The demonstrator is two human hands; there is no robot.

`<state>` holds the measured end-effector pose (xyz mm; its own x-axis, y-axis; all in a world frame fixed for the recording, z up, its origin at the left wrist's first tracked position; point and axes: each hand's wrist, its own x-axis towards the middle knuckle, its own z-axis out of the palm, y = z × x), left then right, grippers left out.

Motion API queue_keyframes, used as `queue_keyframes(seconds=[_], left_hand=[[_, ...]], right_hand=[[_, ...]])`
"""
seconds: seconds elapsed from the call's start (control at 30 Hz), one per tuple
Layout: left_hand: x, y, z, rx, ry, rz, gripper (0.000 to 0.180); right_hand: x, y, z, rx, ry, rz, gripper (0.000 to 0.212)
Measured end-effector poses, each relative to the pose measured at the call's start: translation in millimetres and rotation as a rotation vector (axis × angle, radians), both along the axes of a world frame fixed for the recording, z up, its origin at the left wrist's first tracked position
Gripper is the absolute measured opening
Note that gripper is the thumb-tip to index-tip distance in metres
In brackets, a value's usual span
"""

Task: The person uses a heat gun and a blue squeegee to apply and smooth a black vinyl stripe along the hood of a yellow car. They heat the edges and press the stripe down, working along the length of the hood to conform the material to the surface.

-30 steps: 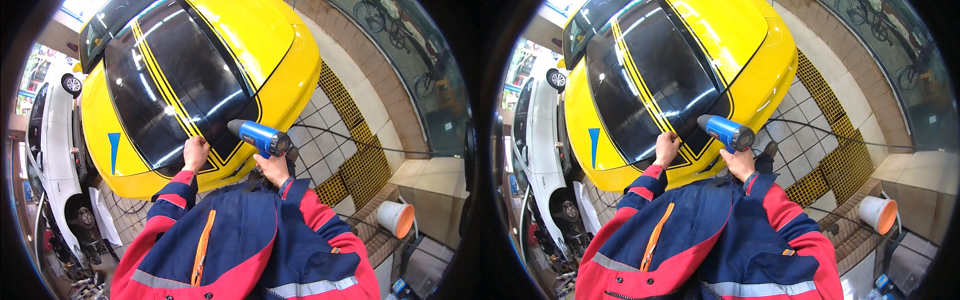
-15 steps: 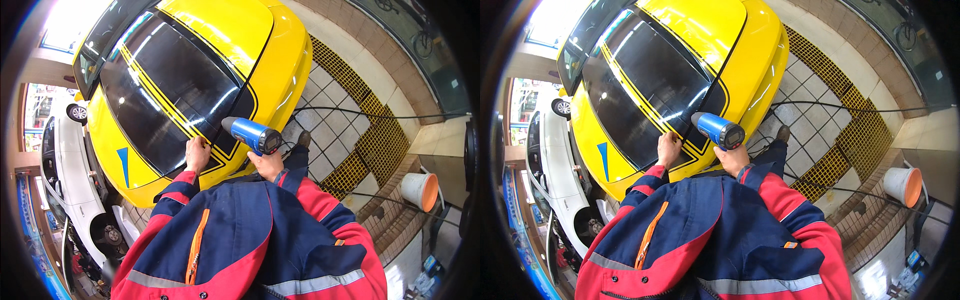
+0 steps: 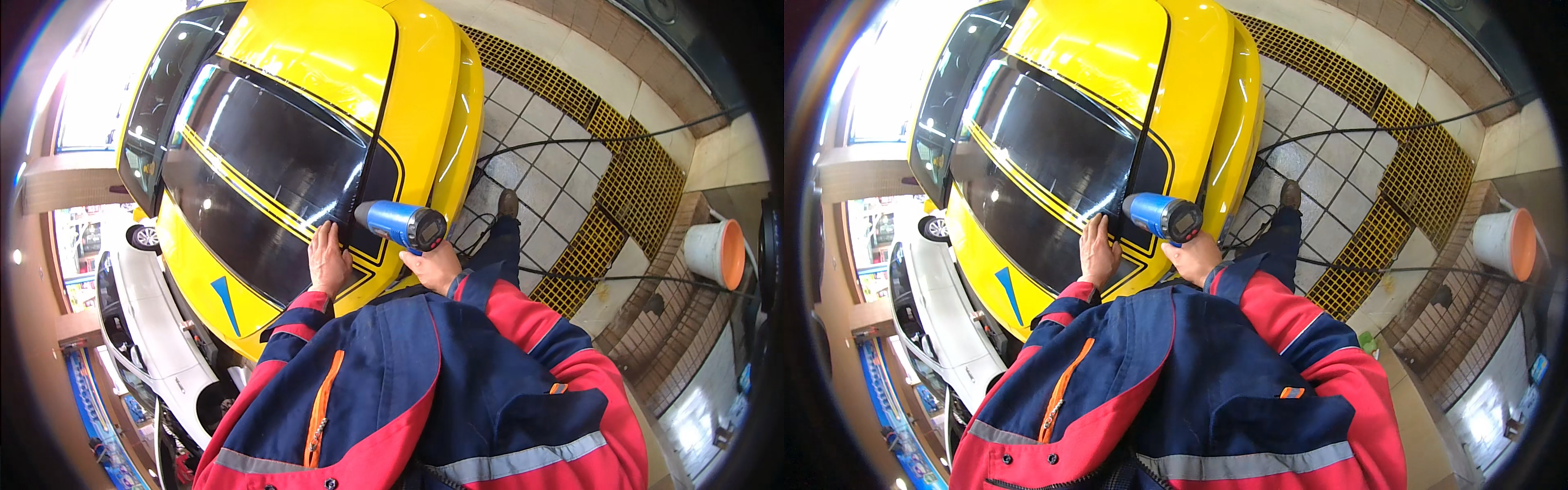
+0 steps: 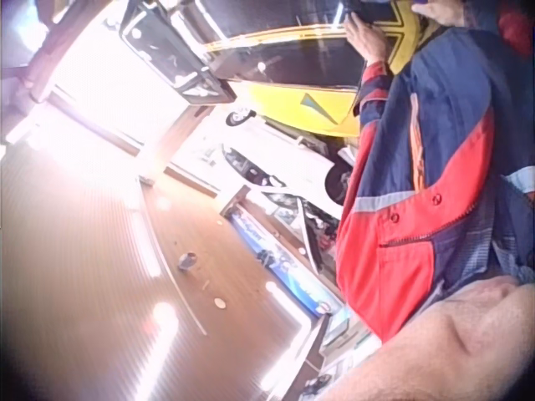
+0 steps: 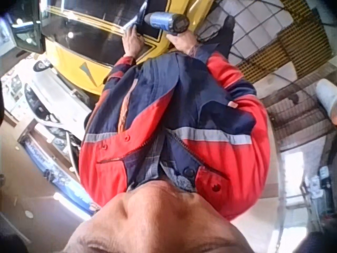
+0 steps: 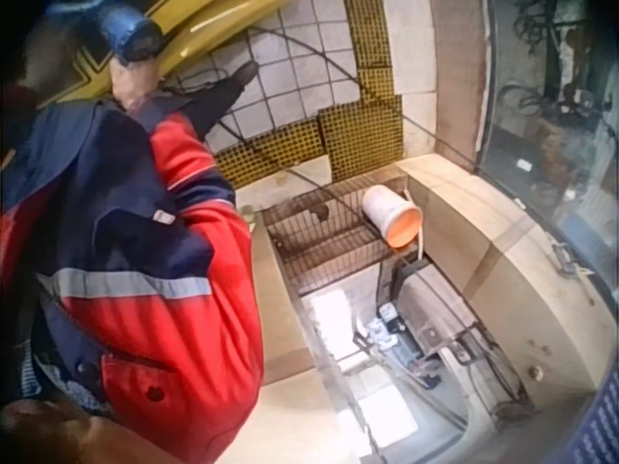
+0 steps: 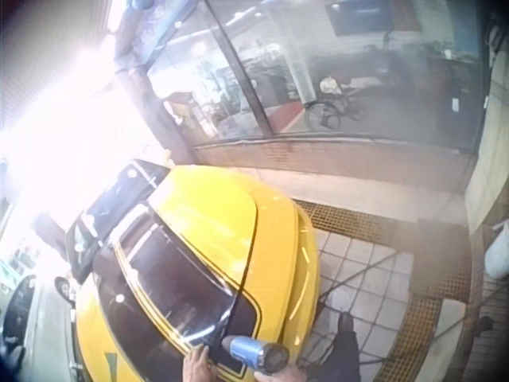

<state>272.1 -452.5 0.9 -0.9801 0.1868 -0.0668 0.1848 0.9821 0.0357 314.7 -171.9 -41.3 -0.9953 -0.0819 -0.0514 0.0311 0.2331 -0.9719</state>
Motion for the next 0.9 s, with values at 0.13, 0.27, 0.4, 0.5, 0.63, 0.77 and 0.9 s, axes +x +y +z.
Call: queue_keyframes(seconds=[0.13, 0.27, 0.4, 0.5, 0.63, 0.77, 0.9], left_hand=[[-1, 5, -2, -0.04, -0.06, -0.035, 0.078], [-4, 6, -2, -0.062, -0.09, -0.059, 0.082], [-4, 10, -5, -0.044, -0.068, -0.07, 0.083], [4, -5, -9, 0.138, 0.001, -0.01, 0.076], [27, -83, -11, 0.228, 0.312, 0.329, 0.065], [63, -223, -12, 0.125, 0.525, 0.89, 0.051], [108, -350, -14, 0.012, 0.322, 1.492, 0.061]], right_hand=[[0, 4, -7, 0.134, 0.108, 0.029, 0.025], [3, 4, -10, -0.016, 0.128, -0.069, 0.027], [4, 6, -16, 0.112, 0.101, 0.024, 0.024], [6, 18, -19, 0.254, 0.328, 0.242, 0.025], [6, 35, -7, 0.138, 0.051, 0.429, 0.025], [4, 55, 15, -0.076, -0.23, 0.33, 0.016], [4, 69, 42, 0.473, 0.15, 0.504, 0.018]])
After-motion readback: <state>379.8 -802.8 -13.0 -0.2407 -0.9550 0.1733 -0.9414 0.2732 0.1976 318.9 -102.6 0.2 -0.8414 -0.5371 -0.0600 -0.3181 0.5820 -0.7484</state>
